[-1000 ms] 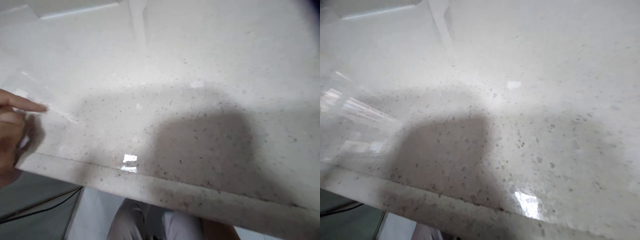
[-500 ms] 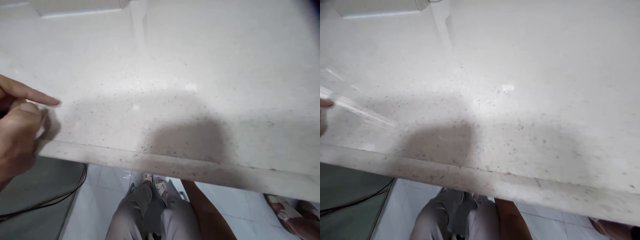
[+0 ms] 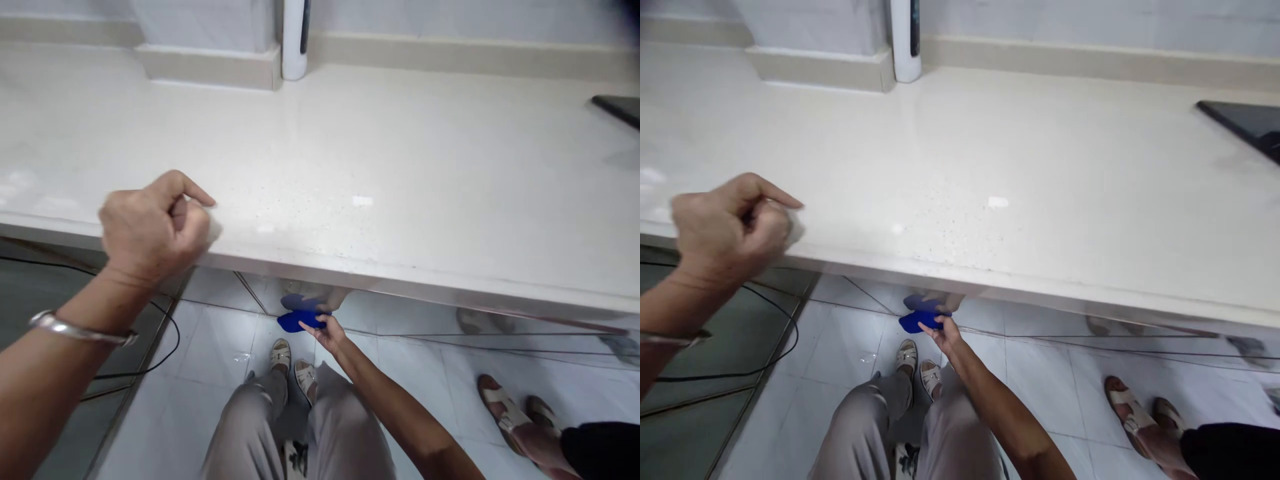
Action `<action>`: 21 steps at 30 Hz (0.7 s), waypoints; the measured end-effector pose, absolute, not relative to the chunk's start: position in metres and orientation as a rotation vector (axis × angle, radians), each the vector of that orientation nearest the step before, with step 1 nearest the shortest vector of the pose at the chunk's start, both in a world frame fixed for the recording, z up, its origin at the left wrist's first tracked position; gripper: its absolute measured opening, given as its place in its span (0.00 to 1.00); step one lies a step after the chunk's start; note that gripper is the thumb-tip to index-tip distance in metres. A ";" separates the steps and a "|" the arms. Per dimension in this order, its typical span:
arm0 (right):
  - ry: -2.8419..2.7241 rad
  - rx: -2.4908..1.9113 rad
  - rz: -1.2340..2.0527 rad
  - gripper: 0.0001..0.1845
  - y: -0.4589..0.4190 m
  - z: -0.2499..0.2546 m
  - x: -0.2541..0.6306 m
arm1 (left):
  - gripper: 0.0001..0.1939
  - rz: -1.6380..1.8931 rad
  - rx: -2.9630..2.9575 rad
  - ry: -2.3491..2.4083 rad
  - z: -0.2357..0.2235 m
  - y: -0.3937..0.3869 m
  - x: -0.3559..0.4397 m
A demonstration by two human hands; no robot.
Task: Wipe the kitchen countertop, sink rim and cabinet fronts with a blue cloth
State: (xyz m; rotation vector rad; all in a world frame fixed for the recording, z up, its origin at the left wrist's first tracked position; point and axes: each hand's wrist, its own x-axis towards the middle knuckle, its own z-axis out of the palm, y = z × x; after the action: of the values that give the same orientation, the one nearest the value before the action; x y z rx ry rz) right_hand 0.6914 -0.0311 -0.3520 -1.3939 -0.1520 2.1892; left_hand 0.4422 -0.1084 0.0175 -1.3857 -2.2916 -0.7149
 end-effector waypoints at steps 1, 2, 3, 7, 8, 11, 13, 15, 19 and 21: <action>-0.136 -1.370 2.200 0.14 -0.033 -0.338 0.692 | 0.20 -0.687 -1.387 -2.292 0.020 -0.109 0.444; -0.122 -1.338 2.207 0.14 -0.035 -0.323 0.693 | 0.19 -0.652 -1.380 -2.319 0.023 -0.109 0.446; -0.112 -1.303 2.210 0.14 -0.037 -0.307 0.695 | 0.18 -0.616 -1.371 -2.370 0.026 -0.110 0.448; -0.129 -1.189 2.150 0.15 -0.045 -0.250 0.712 | 0.18 -0.521 -1.350 -2.515 0.034 -0.111 0.452; -0.149 -1.174 2.132 0.15 -0.048 -0.238 0.716 | 0.19 -0.504 -1.343 -2.520 0.033 -0.111 0.453; -0.244 -1.128 2.110 0.14 -0.054 -0.213 0.718 | 0.20 -0.505 -1.350 -2.494 0.029 -0.111 0.452; -0.297 -1.125 2.120 0.13 -0.058 -0.207 0.708 | 0.19 -0.552 -1.372 -2.467 0.025 -0.110 0.451; -0.309 -1.167 2.146 0.13 -0.062 -0.207 0.689 | 0.18 -0.599 -1.382 -2.441 0.021 -0.110 0.450; -0.262 -1.196 2.279 0.12 -0.076 -0.225 0.632 | 0.17 -0.624 -1.411 -2.409 0.018 -0.111 0.450; -0.226 -1.148 2.344 0.11 -0.086 -0.240 0.602 | 0.17 -0.616 -1.421 -2.382 0.017 -0.111 0.449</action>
State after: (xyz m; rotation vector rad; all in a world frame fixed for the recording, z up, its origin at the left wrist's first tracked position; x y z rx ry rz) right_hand 0.6024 -0.0858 -0.2399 -1.1482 -0.2264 2.3436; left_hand 0.4492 -0.1112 0.0170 -1.4211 -2.3818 -0.6162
